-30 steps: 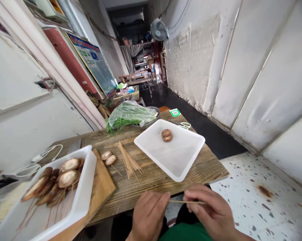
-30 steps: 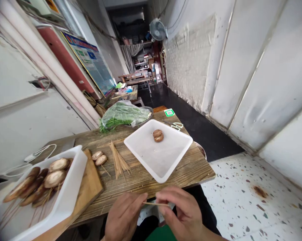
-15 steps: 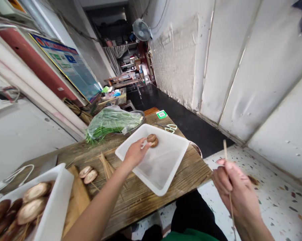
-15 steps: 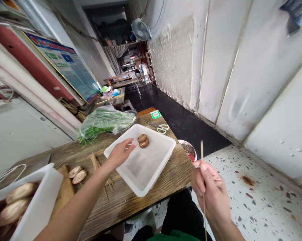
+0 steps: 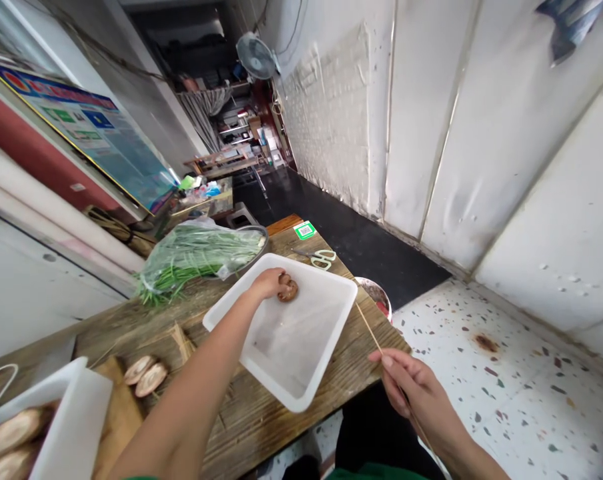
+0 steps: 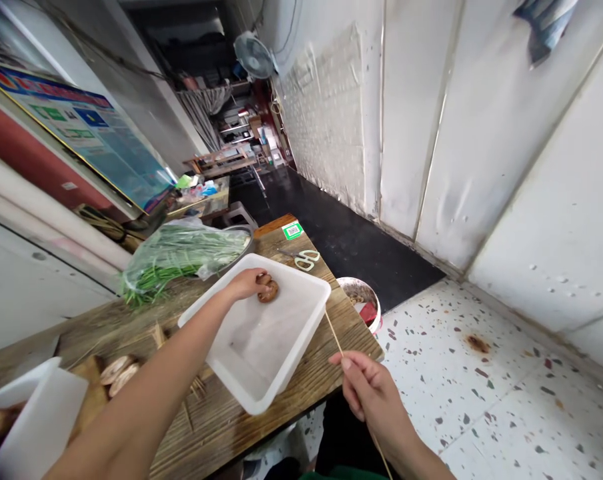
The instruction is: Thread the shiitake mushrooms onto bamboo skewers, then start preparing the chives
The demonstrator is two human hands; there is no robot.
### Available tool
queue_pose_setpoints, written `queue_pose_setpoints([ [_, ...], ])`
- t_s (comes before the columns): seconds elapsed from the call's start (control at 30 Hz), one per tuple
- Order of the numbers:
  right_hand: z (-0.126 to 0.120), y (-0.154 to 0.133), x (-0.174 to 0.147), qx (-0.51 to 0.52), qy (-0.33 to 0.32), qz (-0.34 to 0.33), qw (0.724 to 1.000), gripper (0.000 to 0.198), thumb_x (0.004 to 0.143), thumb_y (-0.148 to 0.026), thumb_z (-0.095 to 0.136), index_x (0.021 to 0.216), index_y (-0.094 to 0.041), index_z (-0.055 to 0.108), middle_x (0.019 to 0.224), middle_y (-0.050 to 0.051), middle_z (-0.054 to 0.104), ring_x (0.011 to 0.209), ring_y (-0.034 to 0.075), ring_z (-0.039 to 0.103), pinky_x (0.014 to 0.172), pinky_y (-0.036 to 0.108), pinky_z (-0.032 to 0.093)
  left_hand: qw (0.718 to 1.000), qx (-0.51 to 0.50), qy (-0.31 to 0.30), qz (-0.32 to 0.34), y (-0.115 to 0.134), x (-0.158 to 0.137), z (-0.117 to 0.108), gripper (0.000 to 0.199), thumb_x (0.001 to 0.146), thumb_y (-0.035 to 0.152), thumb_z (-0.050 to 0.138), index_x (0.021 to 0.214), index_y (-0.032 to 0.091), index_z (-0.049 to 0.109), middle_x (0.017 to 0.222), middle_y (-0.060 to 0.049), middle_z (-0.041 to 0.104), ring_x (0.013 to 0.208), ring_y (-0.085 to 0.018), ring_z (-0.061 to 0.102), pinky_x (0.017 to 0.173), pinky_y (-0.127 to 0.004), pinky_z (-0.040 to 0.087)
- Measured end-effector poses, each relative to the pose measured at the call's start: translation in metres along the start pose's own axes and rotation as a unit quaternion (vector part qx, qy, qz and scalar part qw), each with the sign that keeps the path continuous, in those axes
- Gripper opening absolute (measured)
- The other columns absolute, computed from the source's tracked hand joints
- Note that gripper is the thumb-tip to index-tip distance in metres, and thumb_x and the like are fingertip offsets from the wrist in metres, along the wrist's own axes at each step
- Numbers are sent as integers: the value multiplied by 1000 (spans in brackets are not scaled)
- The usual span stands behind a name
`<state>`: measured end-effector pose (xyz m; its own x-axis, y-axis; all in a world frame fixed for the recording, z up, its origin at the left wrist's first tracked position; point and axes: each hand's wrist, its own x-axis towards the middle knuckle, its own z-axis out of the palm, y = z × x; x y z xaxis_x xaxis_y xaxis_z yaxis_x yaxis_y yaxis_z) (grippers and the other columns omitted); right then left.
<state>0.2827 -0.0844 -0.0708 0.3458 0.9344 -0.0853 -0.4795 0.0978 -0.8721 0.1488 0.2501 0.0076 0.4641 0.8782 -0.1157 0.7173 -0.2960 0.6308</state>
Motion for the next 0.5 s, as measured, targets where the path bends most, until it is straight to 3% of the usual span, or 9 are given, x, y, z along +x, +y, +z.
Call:
queue_pose_setpoints([
  [0.1, 1, 2, 0, -44, -14, -1, 999, 32, 89, -41, 47, 98, -12, 56, 42, -10, 35, 37, 4, 24, 40, 20, 17, 993, -106, -14, -46, -3, -8, -13, 22, 70, 23, 66, 89, 14, 61, 100, -8, 63, 95, -23, 57, 84, -43, 44],
  [0.2, 9, -3, -5, -103, -33, -24, 994, 34, 89, -41, 46, 100, -11, 56, 42, -10, 35, 39, 5, 27, 41, 20, 20, 969, -237, -26, -69, -4, -32, -31, 32, 66, 24, 68, 95, 15, 58, 98, -12, 64, 90, -24, 60, 77, -42, 48],
  [0.37, 43, -14, -16, -182, -104, -92, 973, 37, 90, -39, 42, 114, -11, 50, 42, -11, 34, 38, 7, 29, 41, 20, 24, 908, -418, -33, -29, -9, -110, -44, 30, 77, 27, 56, 105, 16, 55, 108, -13, 62, 94, -22, 61, 78, -37, 50],
  [0.43, 62, -16, -19, -202, -149, -115, 961, 35, 89, -37, 44, 111, -12, 53, 44, -10, 35, 38, 7, 31, 41, 20, 26, 876, -482, -23, -13, -12, -149, -38, 27, 81, 29, 52, 105, 17, 56, 107, -12, 63, 94, -22, 62, 74, -33, 51],
  [0.5, 81, -15, -23, -221, -188, -130, 948, 30, 88, -35, 46, 104, -13, 59, 47, -7, 38, 42, 8, 36, 42, 20, 30, 806, -592, -13, 3, -15, -189, -30, 27, 83, 32, 50, 104, 17, 57, 100, -11, 66, 85, -22, 64, 63, -29, 52],
])
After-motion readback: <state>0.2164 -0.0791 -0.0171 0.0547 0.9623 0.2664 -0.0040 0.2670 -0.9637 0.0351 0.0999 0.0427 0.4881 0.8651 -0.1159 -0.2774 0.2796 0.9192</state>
